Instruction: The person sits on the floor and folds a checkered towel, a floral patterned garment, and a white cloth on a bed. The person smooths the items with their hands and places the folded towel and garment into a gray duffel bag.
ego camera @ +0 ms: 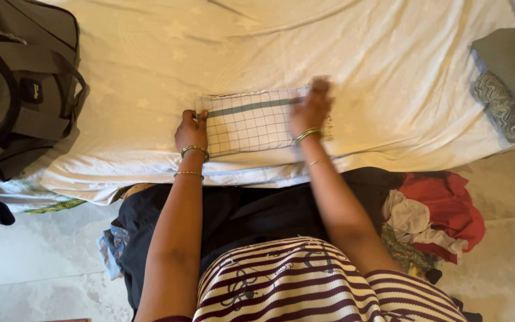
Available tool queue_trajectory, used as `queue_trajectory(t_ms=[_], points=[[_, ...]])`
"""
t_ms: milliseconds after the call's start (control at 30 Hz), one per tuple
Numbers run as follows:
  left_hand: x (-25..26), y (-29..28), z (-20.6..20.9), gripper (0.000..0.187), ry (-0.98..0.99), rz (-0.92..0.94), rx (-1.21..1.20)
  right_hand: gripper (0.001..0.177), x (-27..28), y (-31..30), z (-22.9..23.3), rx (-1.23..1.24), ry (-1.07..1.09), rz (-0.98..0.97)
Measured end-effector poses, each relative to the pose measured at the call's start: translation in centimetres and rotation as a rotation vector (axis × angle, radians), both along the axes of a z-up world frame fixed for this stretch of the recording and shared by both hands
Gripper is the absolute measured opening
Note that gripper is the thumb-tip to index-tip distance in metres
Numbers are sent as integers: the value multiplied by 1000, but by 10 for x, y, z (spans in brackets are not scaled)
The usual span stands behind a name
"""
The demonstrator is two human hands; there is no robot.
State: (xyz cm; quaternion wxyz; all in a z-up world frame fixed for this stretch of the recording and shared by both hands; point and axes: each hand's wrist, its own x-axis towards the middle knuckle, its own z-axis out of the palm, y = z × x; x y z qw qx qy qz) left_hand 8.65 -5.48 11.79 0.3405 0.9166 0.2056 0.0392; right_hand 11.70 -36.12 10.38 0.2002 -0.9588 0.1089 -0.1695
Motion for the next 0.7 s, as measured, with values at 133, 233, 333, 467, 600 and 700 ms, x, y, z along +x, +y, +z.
queue_trajectory(t_ms=[133,233,333,467,600,700], points=[[0,1,-2,49,6,6,2,67,-48,119,17,-209,230,528],[-1,2,-8,47,-50,9,16,75,-62,140,30,-310,315,692],[1,2,-12,47,-73,1,50,82,-56,130,32,-315,331,650],[3,0,-11,47,-45,12,38,87,-51,96,40,-320,408,482],[0,-1,-11,48,-82,11,53,86,-50,65,46,-298,462,357],[-2,0,-6,48,-66,19,36,85,-48,42,43,-265,417,290]])
